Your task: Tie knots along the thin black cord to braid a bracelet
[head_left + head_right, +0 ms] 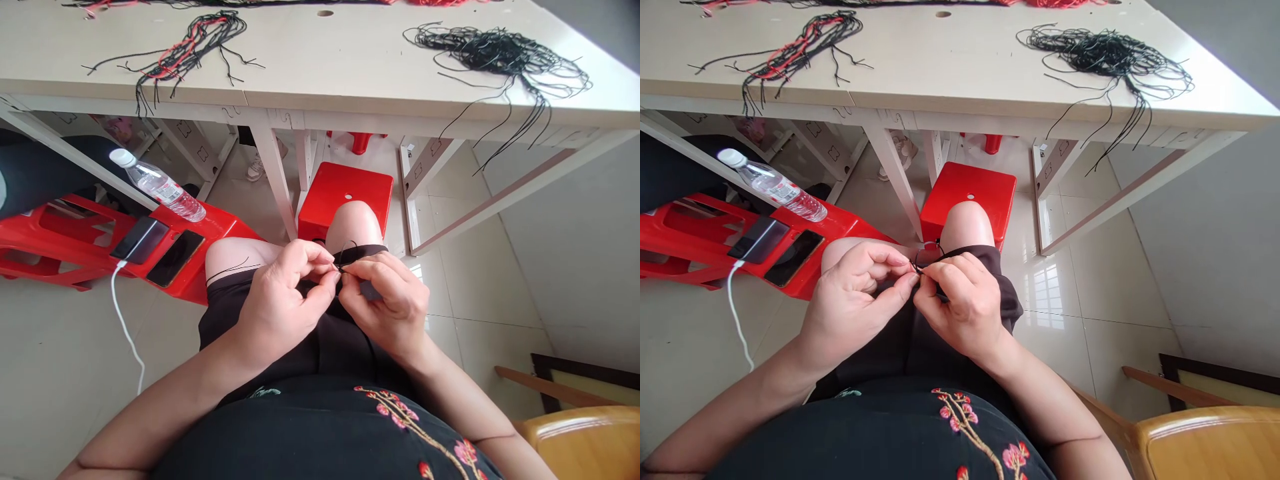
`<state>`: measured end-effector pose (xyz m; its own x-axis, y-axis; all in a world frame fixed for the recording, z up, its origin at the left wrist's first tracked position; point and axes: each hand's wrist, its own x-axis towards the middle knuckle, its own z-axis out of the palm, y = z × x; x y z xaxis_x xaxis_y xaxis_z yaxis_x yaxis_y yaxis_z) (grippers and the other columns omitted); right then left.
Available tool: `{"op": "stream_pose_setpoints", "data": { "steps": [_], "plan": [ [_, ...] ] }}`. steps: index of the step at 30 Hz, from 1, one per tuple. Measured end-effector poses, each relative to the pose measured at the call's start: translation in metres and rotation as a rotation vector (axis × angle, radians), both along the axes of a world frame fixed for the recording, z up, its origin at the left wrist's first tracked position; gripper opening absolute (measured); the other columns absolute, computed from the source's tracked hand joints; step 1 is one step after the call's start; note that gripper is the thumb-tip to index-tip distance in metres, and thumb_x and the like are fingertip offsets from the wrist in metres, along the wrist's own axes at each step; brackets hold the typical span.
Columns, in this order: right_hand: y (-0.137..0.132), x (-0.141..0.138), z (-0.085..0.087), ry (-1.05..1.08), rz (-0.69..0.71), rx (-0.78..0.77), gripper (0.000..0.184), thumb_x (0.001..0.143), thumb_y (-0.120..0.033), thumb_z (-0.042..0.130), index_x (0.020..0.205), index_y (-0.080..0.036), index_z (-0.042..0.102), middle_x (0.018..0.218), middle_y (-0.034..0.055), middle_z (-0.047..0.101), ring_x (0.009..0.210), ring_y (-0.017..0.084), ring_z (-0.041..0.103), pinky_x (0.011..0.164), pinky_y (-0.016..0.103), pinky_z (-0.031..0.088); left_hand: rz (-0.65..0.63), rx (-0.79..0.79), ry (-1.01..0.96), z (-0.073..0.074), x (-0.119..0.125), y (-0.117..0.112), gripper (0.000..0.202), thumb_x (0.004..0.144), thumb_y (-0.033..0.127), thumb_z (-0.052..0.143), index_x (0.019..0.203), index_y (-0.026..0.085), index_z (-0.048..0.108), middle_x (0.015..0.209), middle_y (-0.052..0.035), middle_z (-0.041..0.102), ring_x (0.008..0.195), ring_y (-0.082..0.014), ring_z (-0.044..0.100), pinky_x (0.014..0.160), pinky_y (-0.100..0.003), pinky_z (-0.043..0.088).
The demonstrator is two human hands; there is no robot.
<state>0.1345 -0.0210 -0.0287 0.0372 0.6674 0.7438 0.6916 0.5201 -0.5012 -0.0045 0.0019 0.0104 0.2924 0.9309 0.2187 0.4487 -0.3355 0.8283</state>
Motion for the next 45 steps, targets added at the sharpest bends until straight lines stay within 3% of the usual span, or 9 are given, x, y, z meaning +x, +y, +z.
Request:
{"op": "stream_pose_setpoints", "data": {
  "steps": [8,13,17,22,33,39,45],
  "plan": [
    [-0.005,0.0,0.006,0.255,0.073,-0.284,0.012,0.075,-0.01,0.053,0.067,-0.019,0.053,0.059,-0.0031,0.057,0.051,0.008,0.049,0.049,0.02,0.042,-0.028,0.072,0.11,0.0,-0.004,-0.002,0.004,0.081,0.021,0.059,0.083,0.019,0.062,0.08,-0.0009,0.07,0.071,-0.0125,0.065,0.069,-0.023,0.054],
    [-0.004,0.0,0.007,0.365,0.182,-0.377,0.012,0.073,-0.008,0.052,0.066,-0.018,0.053,0.059,-0.0038,0.055,0.052,0.007,0.047,0.049,0.018,0.04,-0.136,0.202,0.157,0.002,-0.006,0.001,0.01,0.082,0.015,0.055,0.082,0.018,0.064,0.083,-0.0019,0.07,0.077,-0.0126,0.065,0.075,-0.023,0.052],
    [-0.004,0.002,0.007,0.364,0.242,-0.424,0.012,0.073,-0.008,0.051,0.065,-0.017,0.051,0.061,-0.0027,0.055,0.054,0.007,0.047,0.051,0.019,0.04,-0.253,0.257,0.224,0.008,-0.008,0.008,0.013,0.08,0.01,0.053,0.076,0.018,0.063,0.073,-0.0008,0.067,0.069,-0.0114,0.06,0.069,-0.023,0.049],
    [-0.005,0.008,0.007,0.371,0.383,-0.547,0.015,0.074,-0.008,0.049,0.063,-0.018,0.046,0.06,-0.0034,0.051,0.054,0.007,0.044,0.051,0.019,0.038,-0.388,0.203,0.344,0.015,-0.012,0.017,0.02,0.079,0.009,0.05,0.066,0.021,0.058,0.065,0.0004,0.061,0.063,-0.012,0.054,0.064,-0.024,0.045],
    [-0.005,0.012,0.009,0.405,0.49,-0.653,0.017,0.074,-0.007,0.048,0.063,-0.018,0.043,0.06,-0.0046,0.044,0.055,0.007,0.037,0.05,0.019,0.033,-0.374,0.249,0.307,0.015,-0.016,0.012,0.013,0.081,0.015,0.053,0.08,0.023,0.064,0.081,-0.0011,0.07,0.076,-0.0146,0.063,0.075,-0.027,0.05],
    [-0.005,0.016,0.007,0.391,0.555,-0.741,0.016,0.073,-0.007,0.049,0.064,-0.018,0.044,0.061,-0.0046,0.045,0.056,0.006,0.037,0.05,0.018,0.033,-0.445,0.149,0.336,0.015,-0.018,0.018,0.017,0.075,0.008,0.052,0.067,0.021,0.06,0.063,0.0022,0.061,0.059,-0.011,0.054,0.061,-0.022,0.044],
    [-0.003,0.019,0.005,0.493,0.638,-0.826,0.012,0.075,-0.009,0.05,0.066,-0.016,0.047,0.062,-0.0039,0.048,0.055,0.006,0.039,0.049,0.018,0.035,-0.427,0.045,0.302,0.014,-0.018,0.022,0.014,0.073,0.011,0.054,0.065,0.021,0.06,0.058,0.0038,0.057,0.054,-0.0093,0.05,0.053,-0.02,0.039]
  ]
}}
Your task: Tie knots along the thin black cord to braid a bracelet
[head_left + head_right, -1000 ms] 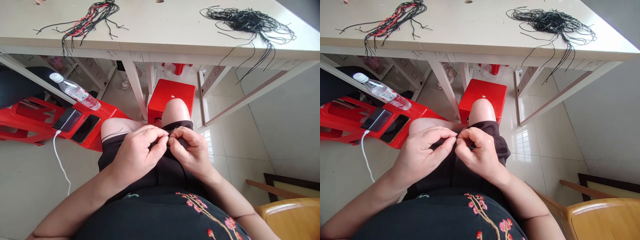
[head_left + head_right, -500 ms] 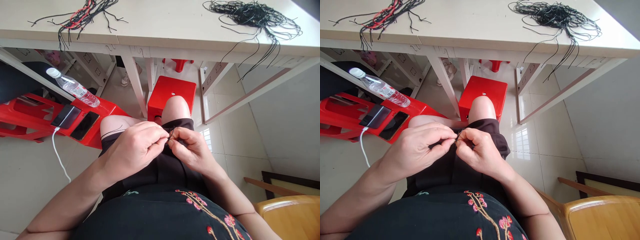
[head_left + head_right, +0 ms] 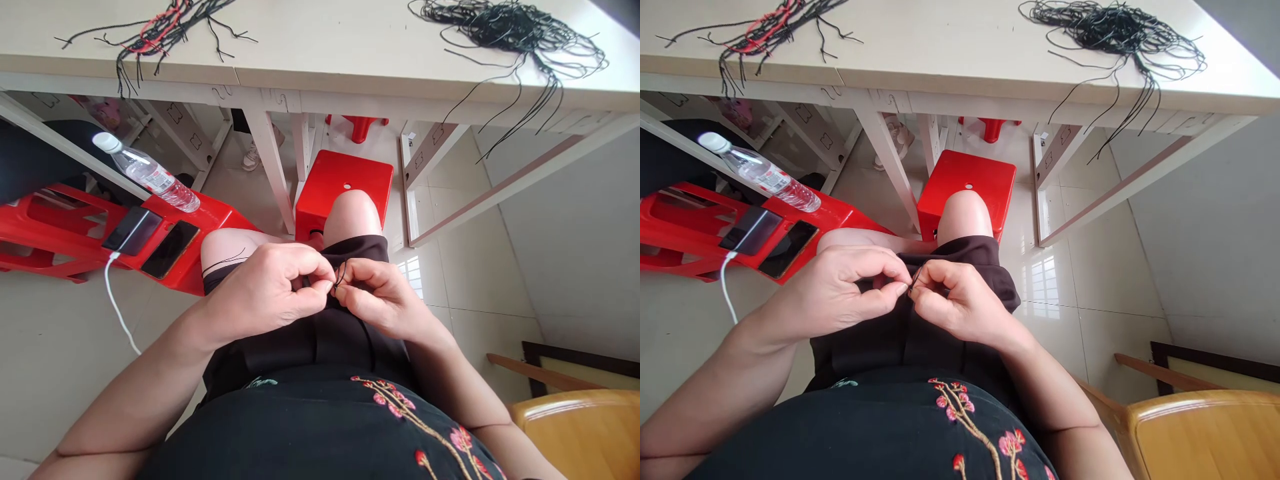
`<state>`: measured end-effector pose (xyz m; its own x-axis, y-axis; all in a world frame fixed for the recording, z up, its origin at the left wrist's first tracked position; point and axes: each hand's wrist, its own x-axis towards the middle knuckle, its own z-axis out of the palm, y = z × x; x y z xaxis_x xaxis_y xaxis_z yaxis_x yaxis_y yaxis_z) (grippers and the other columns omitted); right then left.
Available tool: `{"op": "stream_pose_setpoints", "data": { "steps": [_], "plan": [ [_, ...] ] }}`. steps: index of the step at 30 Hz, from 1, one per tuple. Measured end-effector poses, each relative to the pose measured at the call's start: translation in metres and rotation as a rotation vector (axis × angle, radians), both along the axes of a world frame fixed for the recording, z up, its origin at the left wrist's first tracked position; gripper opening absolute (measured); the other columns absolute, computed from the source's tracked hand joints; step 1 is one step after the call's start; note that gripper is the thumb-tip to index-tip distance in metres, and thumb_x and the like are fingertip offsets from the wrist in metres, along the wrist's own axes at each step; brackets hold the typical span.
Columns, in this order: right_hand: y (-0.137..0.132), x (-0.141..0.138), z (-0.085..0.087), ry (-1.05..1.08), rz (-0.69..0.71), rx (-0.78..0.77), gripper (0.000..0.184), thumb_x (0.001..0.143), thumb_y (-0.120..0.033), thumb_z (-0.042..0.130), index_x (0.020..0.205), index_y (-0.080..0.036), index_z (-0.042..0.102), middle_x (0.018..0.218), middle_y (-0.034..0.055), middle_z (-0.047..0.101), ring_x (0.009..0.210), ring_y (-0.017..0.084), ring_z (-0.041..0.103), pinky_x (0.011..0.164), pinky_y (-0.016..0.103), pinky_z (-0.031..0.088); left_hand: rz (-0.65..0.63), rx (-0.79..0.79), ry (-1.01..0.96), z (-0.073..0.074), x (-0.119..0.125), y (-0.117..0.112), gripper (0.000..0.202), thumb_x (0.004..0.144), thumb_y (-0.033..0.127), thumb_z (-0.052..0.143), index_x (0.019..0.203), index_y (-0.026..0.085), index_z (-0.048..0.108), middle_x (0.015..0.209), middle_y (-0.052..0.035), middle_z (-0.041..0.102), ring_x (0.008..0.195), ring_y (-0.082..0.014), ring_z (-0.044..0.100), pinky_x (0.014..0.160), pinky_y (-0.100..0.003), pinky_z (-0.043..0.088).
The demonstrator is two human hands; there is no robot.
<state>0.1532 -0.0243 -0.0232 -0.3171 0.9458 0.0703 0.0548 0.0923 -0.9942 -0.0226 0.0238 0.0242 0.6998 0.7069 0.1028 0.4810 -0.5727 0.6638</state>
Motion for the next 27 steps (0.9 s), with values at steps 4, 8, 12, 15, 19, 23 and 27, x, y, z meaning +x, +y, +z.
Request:
{"op": "stream_pose_setpoints", "data": {
  "steps": [4,8,12,15,19,23,27],
  "plan": [
    [0.001,0.0,0.0,-0.032,-0.006,-0.016,0.013,0.074,-0.008,0.05,0.064,-0.017,0.047,0.06,-0.005,0.046,0.054,0.006,0.037,0.047,0.017,0.032,-0.026,0.048,0.034,0.001,0.0,0.001,0.014,0.074,0.011,0.054,0.065,0.021,0.059,0.059,0.0037,0.057,0.055,-0.0097,0.05,0.054,-0.02,0.039],
    [0.001,0.0,-0.001,-0.006,0.012,-0.04,0.014,0.074,-0.007,0.05,0.064,-0.016,0.047,0.06,-0.0053,0.046,0.054,0.005,0.038,0.048,0.017,0.032,-0.12,0.18,0.041,0.0,0.002,0.003,0.018,0.071,0.006,0.05,0.061,0.02,0.056,0.058,0.0031,0.056,0.057,-0.0104,0.049,0.058,-0.021,0.039],
    [0.001,0.001,-0.003,0.034,0.022,-0.072,0.013,0.075,-0.008,0.051,0.065,-0.016,0.049,0.06,-0.0054,0.046,0.054,0.006,0.038,0.049,0.018,0.033,-0.089,0.146,0.005,-0.005,0.005,0.002,0.017,0.07,0.006,0.049,0.061,0.02,0.054,0.059,0.0028,0.057,0.057,-0.0104,0.05,0.058,-0.022,0.04],
    [0.001,0.002,-0.006,0.066,0.039,-0.09,0.012,0.077,-0.01,0.051,0.067,-0.016,0.05,0.062,-0.0051,0.046,0.055,0.006,0.038,0.049,0.018,0.033,-0.004,0.082,-0.076,-0.008,0.004,0.0,0.016,0.07,0.007,0.051,0.062,0.021,0.055,0.059,0.003,0.056,0.056,-0.01,0.05,0.056,-0.022,0.042],
    [0.001,0.002,-0.008,0.098,0.044,-0.106,0.011,0.08,-0.013,0.052,0.07,-0.016,0.052,0.062,-0.0051,0.047,0.054,0.005,0.037,0.048,0.018,0.032,0.078,-0.004,-0.174,-0.009,0.001,-0.003,0.014,0.072,0.009,0.056,0.076,0.021,0.061,0.069,0.0017,0.062,0.06,-0.01,0.054,0.054,-0.021,0.043],
    [0.002,0.002,-0.01,0.116,0.03,-0.113,0.015,0.081,-0.016,0.053,0.067,-0.016,0.049,0.06,-0.0056,0.044,0.052,0.005,0.033,0.047,0.018,0.03,0.029,-0.029,-0.194,-0.007,0.001,-0.005,0.018,0.072,0.006,0.055,0.079,0.021,0.062,0.072,0.0022,0.064,0.063,-0.0091,0.055,0.056,-0.02,0.045],
    [0.003,0.002,-0.01,0.111,0.031,-0.086,0.015,0.081,-0.014,0.052,0.066,-0.016,0.048,0.062,-0.0048,0.045,0.054,0.005,0.035,0.048,0.018,0.031,0.017,-0.079,-0.209,-0.008,0.003,-0.005,0.018,0.07,0.004,0.055,0.076,0.019,0.06,0.07,0.0031,0.061,0.061,-0.0081,0.054,0.056,-0.02,0.045]
  ]
}}
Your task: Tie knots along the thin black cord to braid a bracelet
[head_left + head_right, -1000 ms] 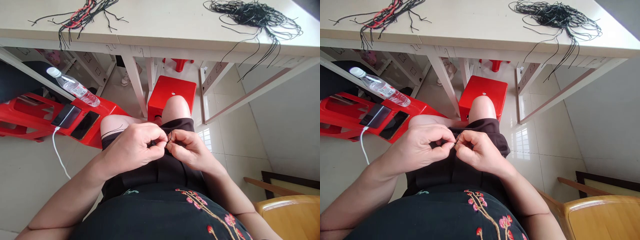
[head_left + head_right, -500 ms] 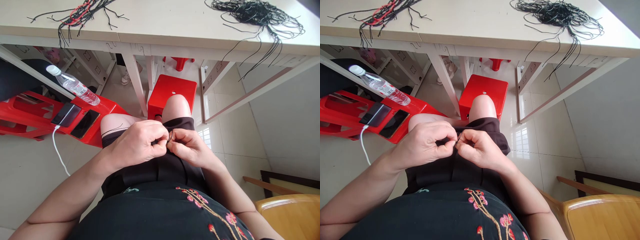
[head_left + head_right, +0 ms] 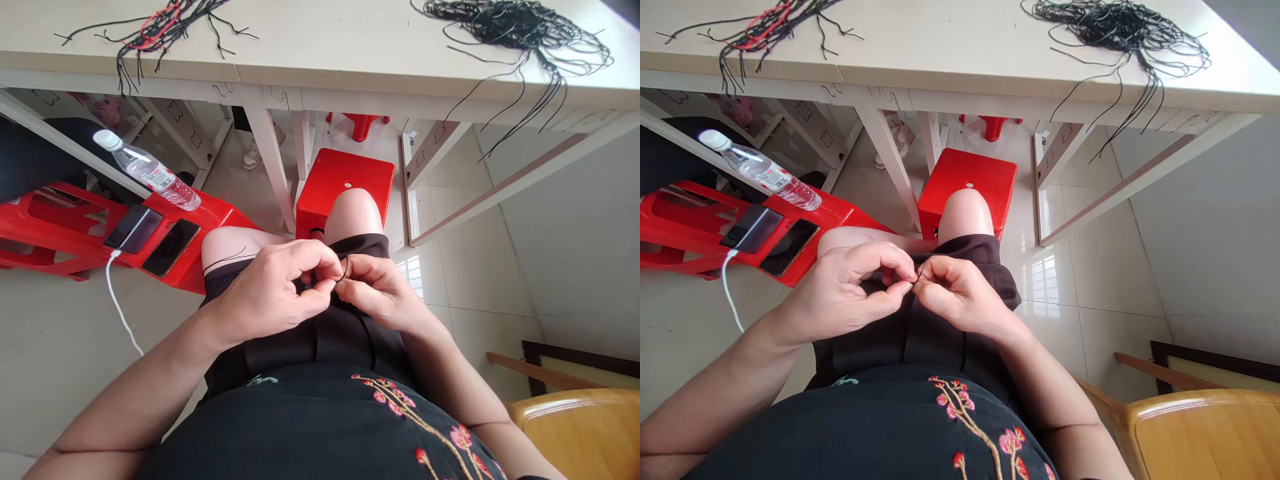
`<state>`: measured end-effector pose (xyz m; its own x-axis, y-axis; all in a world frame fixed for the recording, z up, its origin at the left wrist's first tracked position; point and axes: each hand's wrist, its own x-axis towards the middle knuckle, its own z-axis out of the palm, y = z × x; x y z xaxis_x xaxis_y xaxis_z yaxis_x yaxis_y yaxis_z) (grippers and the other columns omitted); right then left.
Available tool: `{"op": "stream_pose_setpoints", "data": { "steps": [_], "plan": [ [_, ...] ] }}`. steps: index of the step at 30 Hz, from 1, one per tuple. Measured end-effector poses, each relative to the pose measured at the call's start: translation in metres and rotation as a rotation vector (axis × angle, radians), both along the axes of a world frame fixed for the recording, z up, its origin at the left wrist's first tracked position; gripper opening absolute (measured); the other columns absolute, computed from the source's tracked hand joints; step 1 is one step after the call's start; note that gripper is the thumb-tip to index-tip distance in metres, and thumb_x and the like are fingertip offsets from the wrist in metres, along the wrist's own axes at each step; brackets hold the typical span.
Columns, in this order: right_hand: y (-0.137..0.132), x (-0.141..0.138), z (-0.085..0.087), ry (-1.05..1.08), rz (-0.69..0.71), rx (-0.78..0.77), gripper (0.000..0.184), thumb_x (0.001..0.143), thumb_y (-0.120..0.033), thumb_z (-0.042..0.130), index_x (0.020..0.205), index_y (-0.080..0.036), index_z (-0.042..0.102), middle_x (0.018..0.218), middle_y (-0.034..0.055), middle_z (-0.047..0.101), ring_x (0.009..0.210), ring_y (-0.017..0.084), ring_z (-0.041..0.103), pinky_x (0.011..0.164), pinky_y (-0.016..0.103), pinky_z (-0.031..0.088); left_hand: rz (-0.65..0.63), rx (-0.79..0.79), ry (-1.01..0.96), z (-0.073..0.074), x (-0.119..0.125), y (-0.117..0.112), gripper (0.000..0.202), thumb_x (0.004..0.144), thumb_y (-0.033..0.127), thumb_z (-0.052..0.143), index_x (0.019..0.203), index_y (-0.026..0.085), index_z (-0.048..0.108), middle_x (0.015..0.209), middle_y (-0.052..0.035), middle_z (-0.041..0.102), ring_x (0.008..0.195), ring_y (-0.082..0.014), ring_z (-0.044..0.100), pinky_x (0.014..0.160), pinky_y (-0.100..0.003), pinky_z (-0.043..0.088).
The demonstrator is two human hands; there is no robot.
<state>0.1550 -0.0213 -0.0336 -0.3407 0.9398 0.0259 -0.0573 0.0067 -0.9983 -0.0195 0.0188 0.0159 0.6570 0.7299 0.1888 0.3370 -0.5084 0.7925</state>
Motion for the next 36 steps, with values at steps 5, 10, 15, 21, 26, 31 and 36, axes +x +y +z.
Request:
{"op": "stream_pose_setpoints", "data": {
  "steps": [5,10,15,21,26,31,36],
  "plan": [
    [-0.004,-0.006,0.001,-0.145,-0.212,0.259,0.009,0.082,-0.015,0.055,0.074,-0.017,0.054,0.065,-0.0025,0.054,0.055,0.007,0.046,0.05,0.02,0.039,0.128,-0.149,-0.112,-0.006,0.005,-0.001,0.014,0.067,0.003,0.058,0.07,0.017,0.058,0.065,0.0033,0.06,0.057,-0.0073,0.056,0.051,-0.017,0.046],
    [-0.005,-0.015,-0.001,-0.442,-0.598,0.867,0.018,0.075,-0.005,0.062,0.087,-0.017,0.058,0.076,0.004,0.065,0.069,0.014,0.06,0.064,0.028,0.05,0.307,-0.244,-0.229,-0.009,0.012,-0.002,0.007,0.069,0.009,0.063,0.069,0.016,0.06,0.063,0.0026,0.063,0.056,-0.0078,0.059,0.052,-0.017,0.049],
    [0.0,-0.018,-0.004,-0.597,-0.686,1.038,0.023,0.076,-0.001,0.06,0.089,-0.018,0.055,0.07,0.0022,0.065,0.064,0.013,0.059,0.062,0.028,0.052,0.327,-0.32,-0.277,-0.007,0.017,-0.004,0.007,0.068,0.01,0.065,0.069,0.016,0.061,0.064,0.003,0.064,0.056,-0.0069,0.061,0.053,-0.015,0.05],
    [-0.001,-0.018,0.0,-0.661,-0.693,0.941,0.015,0.077,-0.005,0.056,0.077,-0.019,0.053,0.063,-0.0011,0.061,0.057,0.011,0.054,0.056,0.024,0.048,0.315,-0.186,-0.257,-0.01,0.02,-0.006,0.01,0.068,0.005,0.062,0.07,0.015,0.06,0.063,0.0031,0.062,0.056,-0.007,0.059,0.055,-0.016,0.05],
    [-0.007,-0.018,0.003,-0.48,-0.618,0.584,0.012,0.075,-0.008,0.055,0.069,-0.018,0.056,0.06,-0.0035,0.059,0.05,0.007,0.051,0.049,0.019,0.045,0.279,-0.177,-0.261,-0.012,0.018,-0.006,0.012,0.067,0.004,0.06,0.07,0.016,0.057,0.062,0.0038,0.059,0.055,-0.0063,0.056,0.053,-0.016,0.049],
    [-0.007,-0.018,0.0,-0.328,-0.55,0.472,0.007,0.081,-0.013,0.056,0.077,-0.018,0.059,0.063,-0.0028,0.062,0.05,0.007,0.053,0.046,0.019,0.045,0.3,-0.331,-0.304,-0.014,0.016,-0.003,0.014,0.067,0.007,0.062,0.071,0.017,0.054,0.065,0.0034,0.06,0.057,-0.0073,0.057,0.054,-0.018,0.049],
    [-0.004,-0.015,-0.005,-0.581,-0.696,0.994,0.018,0.076,-0.003,0.06,0.087,-0.018,0.058,0.074,0.0025,0.067,0.067,0.013,0.061,0.063,0.027,0.052,0.346,-0.353,-0.315,-0.016,0.016,-0.001,0.016,0.066,0.008,0.064,0.071,0.018,0.052,0.065,0.0035,0.059,0.058,-0.0075,0.056,0.055,-0.018,0.048]
  ]
}}
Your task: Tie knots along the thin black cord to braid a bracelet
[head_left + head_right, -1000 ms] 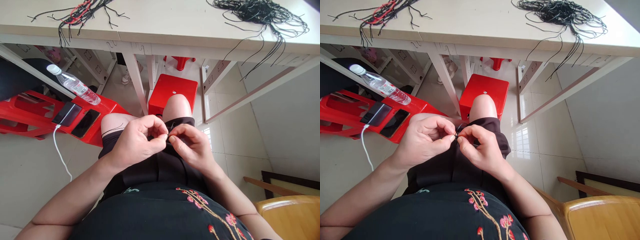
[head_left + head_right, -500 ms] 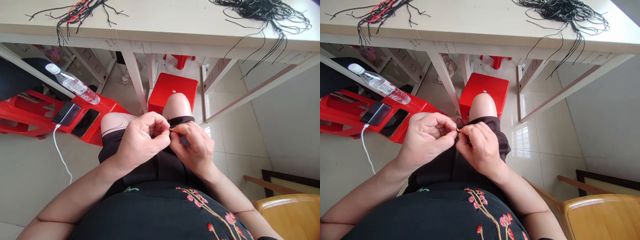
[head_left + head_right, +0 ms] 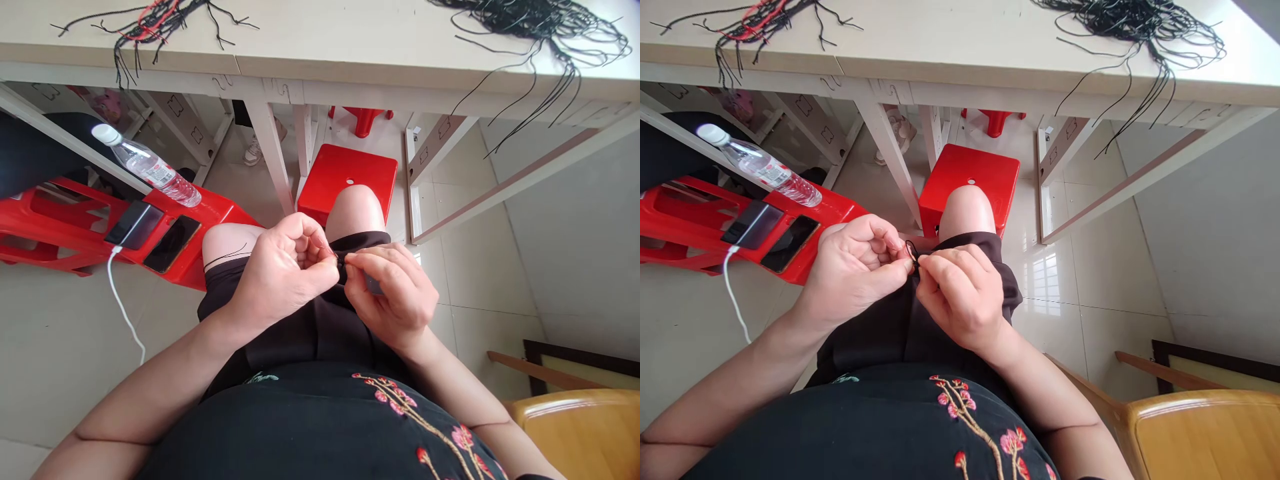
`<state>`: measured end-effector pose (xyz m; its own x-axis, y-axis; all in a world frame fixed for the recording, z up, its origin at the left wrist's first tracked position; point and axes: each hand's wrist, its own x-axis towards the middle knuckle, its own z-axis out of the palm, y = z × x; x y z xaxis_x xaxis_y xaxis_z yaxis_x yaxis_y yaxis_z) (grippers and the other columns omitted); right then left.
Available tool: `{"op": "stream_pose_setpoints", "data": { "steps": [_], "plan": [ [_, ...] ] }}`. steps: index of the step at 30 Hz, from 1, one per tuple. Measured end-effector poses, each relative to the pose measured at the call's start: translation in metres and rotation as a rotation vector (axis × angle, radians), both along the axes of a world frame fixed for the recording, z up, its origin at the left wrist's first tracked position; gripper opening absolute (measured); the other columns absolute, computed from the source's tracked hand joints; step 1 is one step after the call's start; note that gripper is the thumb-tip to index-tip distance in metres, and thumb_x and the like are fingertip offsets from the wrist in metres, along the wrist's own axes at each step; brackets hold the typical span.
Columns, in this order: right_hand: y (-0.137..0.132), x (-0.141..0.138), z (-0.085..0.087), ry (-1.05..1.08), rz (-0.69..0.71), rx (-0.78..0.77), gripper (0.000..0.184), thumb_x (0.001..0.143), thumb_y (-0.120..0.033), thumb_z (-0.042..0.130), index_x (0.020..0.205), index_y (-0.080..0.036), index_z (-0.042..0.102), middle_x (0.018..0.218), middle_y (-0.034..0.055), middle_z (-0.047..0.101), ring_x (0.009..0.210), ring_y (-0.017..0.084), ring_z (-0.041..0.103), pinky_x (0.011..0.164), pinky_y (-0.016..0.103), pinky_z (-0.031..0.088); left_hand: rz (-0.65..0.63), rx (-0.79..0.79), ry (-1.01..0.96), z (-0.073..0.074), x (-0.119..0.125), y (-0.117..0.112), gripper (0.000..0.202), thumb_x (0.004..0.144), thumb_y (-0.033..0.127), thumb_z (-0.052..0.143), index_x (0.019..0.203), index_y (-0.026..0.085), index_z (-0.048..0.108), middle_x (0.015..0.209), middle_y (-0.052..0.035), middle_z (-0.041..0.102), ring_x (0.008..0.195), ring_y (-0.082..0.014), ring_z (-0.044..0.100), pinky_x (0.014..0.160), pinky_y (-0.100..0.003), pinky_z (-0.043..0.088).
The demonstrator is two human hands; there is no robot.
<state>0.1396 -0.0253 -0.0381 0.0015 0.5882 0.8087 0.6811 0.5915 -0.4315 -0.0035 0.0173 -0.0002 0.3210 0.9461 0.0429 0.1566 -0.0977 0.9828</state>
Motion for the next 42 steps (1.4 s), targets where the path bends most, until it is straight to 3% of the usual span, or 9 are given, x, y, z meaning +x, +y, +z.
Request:
{"op": "stream_pose_setpoints", "data": {
  "steps": [8,15,18,23,27,32,34,39,42],
  "plan": [
    [0.008,0.0,0.0,-0.24,-0.06,0.067,0.014,0.076,-0.007,0.06,0.074,-0.018,0.051,0.06,0.0011,0.059,0.055,0.013,0.05,0.052,0.028,0.044,-0.006,0.02,0.03,0.001,0.004,-0.002,0.018,0.062,0.006,0.062,0.068,0.018,0.05,0.062,0.0047,0.055,0.053,-0.0064,0.053,0.05,-0.017,0.045],
    [0.002,-0.004,0.0,0.361,0.131,-0.342,0.013,0.075,-0.007,0.049,0.069,-0.019,0.053,0.063,-0.0021,0.056,0.054,0.009,0.052,0.051,0.023,0.044,-0.044,-0.116,-0.039,0.001,0.004,-0.001,0.021,0.06,0.007,0.062,0.069,0.019,0.047,0.061,0.0047,0.056,0.056,-0.0082,0.056,0.051,-0.019,0.046],
    [0.001,0.002,-0.002,0.313,0.09,-0.224,0.014,0.075,-0.007,0.053,0.077,-0.02,0.057,0.067,-0.0012,0.06,0.06,0.012,0.057,0.056,0.026,0.047,0.0,-0.132,-0.046,0.003,0.004,0.001,0.025,0.057,0.006,0.062,0.069,0.02,0.045,0.06,0.005,0.056,0.055,-0.0085,0.056,0.051,-0.019,0.046],
    [0.005,0.009,-0.003,-0.139,0.036,0.063,0.027,0.072,-0.003,0.061,0.091,-0.022,0.057,0.077,0.0028,0.066,0.068,0.015,0.059,0.06,0.03,0.049,0.032,-0.121,-0.038,0.006,0.005,0.002,0.027,0.056,0.004,0.062,0.069,0.02,0.043,0.057,0.0064,0.052,0.052,-0.0075,0.054,0.049,-0.018,0.044],
    [0.007,0.003,-0.003,-0.144,0.006,0.031,0.019,0.073,-0.004,0.058,0.079,-0.022,0.053,0.066,0.0,0.061,0.06,0.014,0.053,0.056,0.029,0.046,0.014,-0.105,-0.043,0.004,0.006,0.0,0.028,0.058,0.004,0.062,0.07,0.02,0.043,0.058,0.0067,0.051,0.052,-0.0071,0.054,0.049,-0.018,0.044],
    [0.003,0.001,-0.004,0.358,0.121,-0.29,0.014,0.077,-0.007,0.048,0.073,-0.02,0.052,0.065,-0.0019,0.056,0.058,0.011,0.053,0.054,0.026,0.046,0.0,-0.131,-0.064,0.003,0.006,-0.001,0.029,0.058,0.005,0.061,0.07,0.021,0.041,0.057,0.0067,0.051,0.051,-0.0077,0.053,0.048,-0.019,0.044],
    [0.002,0.006,-0.005,0.414,0.126,-0.292,0.013,0.078,-0.009,0.049,0.077,-0.02,0.054,0.068,-0.0011,0.057,0.062,0.012,0.056,0.057,0.027,0.048,0.011,-0.122,-0.047,0.003,0.005,0.0,0.029,0.057,0.004,0.061,0.071,0.021,0.042,0.058,0.0061,0.053,0.053,-0.0083,0.055,0.048,-0.019,0.044],
    [0.005,0.014,-0.005,0.013,0.142,-0.03,0.025,0.074,-0.008,0.061,0.094,-0.022,0.059,0.084,0.0038,0.063,0.074,0.016,0.059,0.064,0.031,0.05,0.025,-0.122,-0.044,0.004,0.004,0.0,0.029,0.056,0.004,0.061,0.07,0.021,0.043,0.058,0.0063,0.052,0.054,-0.0081,0.055,0.048,-0.018,0.043],
    [0.005,0.01,-0.003,-0.003,0.124,-0.044,0.017,0.078,-0.009,0.06,0.087,-0.022,0.057,0.077,0.0014,0.061,0.069,0.014,0.057,0.062,0.029,0.05,0.032,-0.136,-0.048,0.007,0.006,0.0,0.03,0.056,0.005,0.061,0.07,0.021,0.041,0.057,0.0066,0.051,0.052,-0.008,0.055,0.047,-0.018,0.043]
  ]
}}
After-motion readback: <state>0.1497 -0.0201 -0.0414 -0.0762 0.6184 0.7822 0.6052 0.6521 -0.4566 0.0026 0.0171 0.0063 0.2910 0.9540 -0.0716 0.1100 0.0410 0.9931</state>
